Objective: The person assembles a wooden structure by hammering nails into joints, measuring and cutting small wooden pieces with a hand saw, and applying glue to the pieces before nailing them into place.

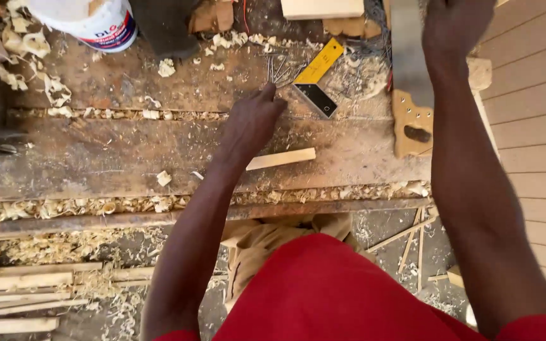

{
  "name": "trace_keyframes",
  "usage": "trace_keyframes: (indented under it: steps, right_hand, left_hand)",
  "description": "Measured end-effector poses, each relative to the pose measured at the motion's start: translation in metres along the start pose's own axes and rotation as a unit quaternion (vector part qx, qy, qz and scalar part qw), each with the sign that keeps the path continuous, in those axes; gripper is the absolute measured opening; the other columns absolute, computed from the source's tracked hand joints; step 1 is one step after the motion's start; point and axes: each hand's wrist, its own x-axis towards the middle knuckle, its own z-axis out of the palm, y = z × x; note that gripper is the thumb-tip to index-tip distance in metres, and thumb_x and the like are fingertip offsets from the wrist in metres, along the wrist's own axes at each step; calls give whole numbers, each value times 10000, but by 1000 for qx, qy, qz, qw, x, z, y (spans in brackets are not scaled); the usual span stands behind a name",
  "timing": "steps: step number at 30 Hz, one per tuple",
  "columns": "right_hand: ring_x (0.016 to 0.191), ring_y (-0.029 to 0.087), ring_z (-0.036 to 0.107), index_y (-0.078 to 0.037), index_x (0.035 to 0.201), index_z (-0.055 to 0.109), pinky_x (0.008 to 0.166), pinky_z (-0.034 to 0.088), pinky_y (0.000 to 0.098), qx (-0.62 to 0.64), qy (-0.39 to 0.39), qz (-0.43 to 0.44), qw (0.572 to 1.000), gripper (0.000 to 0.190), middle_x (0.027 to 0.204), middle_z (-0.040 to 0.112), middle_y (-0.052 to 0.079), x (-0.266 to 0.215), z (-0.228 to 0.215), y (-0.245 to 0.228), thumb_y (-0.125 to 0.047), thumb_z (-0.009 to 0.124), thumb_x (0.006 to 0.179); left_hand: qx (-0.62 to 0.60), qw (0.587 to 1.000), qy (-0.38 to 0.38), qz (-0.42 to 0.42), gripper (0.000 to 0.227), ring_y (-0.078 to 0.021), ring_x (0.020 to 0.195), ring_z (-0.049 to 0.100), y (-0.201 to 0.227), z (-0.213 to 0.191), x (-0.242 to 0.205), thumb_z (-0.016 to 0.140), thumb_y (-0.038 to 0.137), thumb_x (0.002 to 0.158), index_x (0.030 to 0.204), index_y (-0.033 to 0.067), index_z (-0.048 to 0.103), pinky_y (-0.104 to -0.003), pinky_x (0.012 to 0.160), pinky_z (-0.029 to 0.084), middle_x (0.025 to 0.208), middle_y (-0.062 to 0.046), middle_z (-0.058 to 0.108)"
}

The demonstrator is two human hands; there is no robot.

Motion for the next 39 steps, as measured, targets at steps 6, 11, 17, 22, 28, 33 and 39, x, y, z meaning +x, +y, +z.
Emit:
trace_keyframes:
  steps: [6,11,17,22,28,33,39]
  right_hand:
    - [380,85,417,17,883,565,258,325,205,433,-113,234,863,70,778,646,108,-23,-181,-52,21,584,951]
    - [930,338,670,3,1214,560,682,621,336,899,-229,226,297,319,1126,578,296,-87,-211,-34,-139,435,957]
    - [596,194,539,-27,913,533,474,438,242,739,-333,373,450,153,970,561,221,-124,-262,-55,-71,608,786]
    - [538,148,542,-119,1213,327,397,449,217,678,-287,352,578,485,920,550,166,-105,-291,-82,-54,578,803]
    - [310,212,486,-35,1023,596,287,381,302,453,-345,398,720,199,470,495,145,-150,-290,-99,-84,578,831]
    - [439,249,543,43,1228,376,421,460,307,598,-259,258,714,369,556,461,161,-156,-302,-118,-206,346,956]
    - [316,165,456,7,949,551,339,370,272,466,-283,302,782,187,433,462,83,-197,-299,-124,-164,483,918]
  left_hand:
    - [107,992,-53,38,120,-103,640,460,-5,14,11,640,118,838,753,41,605,-264,462,463,881,-53,554]
    - [25,1000,5,-11,120,-164,524,430,-6,18,0,517,-93,801,778,21,489,-290,457,463,605,-44,452]
    - [-76,995,-4,-66,201,-215,538,547,11,-14,-13,502,-129,827,911,-14,644,-286,409,502,837,-152,592]
    - [-222,952,56,-202,213,-160,679,520,9,-28,-33,475,-21,782,901,43,639,-271,578,468,875,-86,587]
    - [-97,956,63,-270,74,-406,670,579,5,-33,-60,565,70,749,745,-1,585,-517,583,451,684,-194,536]
    - [-54,943,71,-321,158,-449,679,602,-17,-18,-82,606,102,732,814,16,501,-546,567,474,690,-202,555]
    - [-25,909,41,-414,514,-500,779,603,-6,-46,-85,661,91,754,1153,-64,378,-594,661,482,811,-292,591]
